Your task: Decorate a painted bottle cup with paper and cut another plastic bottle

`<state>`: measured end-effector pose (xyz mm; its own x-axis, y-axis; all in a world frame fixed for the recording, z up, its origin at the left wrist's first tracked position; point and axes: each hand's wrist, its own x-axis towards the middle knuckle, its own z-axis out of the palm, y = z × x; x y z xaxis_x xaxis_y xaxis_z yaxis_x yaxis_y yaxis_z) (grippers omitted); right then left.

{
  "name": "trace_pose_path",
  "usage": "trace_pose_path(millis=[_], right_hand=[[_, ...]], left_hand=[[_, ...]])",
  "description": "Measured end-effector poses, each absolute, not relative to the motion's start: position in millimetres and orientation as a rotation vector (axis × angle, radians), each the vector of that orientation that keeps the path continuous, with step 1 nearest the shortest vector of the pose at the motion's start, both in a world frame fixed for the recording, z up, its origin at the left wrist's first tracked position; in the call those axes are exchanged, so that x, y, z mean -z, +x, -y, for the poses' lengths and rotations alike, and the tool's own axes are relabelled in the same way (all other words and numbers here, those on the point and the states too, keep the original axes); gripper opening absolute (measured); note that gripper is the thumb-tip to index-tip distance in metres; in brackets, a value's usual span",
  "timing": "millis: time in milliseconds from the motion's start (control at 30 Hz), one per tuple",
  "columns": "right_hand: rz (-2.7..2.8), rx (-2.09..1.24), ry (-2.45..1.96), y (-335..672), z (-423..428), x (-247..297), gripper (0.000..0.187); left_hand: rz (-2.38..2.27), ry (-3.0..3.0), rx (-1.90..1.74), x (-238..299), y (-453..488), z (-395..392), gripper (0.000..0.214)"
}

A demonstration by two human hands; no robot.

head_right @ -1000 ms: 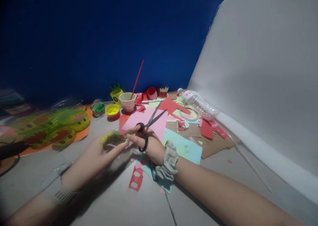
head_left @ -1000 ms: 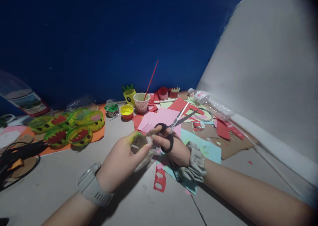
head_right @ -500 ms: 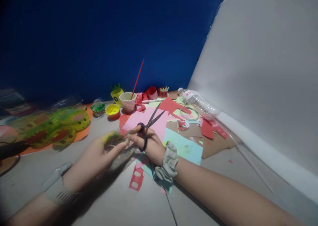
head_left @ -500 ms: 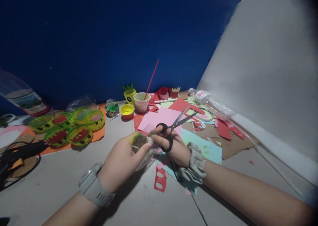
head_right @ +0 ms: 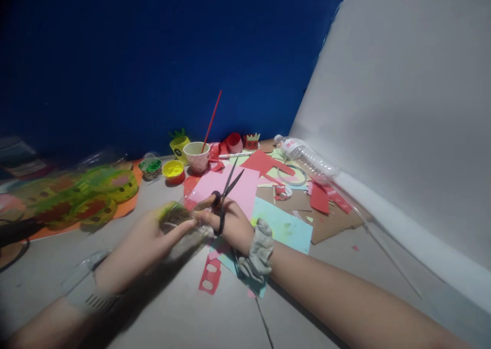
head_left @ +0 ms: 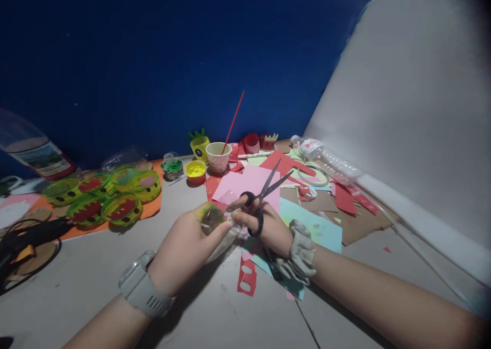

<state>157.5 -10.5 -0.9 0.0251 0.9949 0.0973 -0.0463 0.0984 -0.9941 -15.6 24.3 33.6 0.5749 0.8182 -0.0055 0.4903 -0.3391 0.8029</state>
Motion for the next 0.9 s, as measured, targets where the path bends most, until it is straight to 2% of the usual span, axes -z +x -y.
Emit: trace_pose_path(millis=[433, 900], right_hand=[[1.395, -1.124, -1.030, 161.0, 12.8, 0.1, 0.017], [1.364, -1.149, -1.012, 160.8, 13.0, 3.7, 0.017]], left_hand=[[-1.050, 1.991, -0.501, -37.3, -17.2, -25.8, 0.028], [-1.085, 2.025, -0.455, -34.7, -19.7, -26.5, 0.034]])
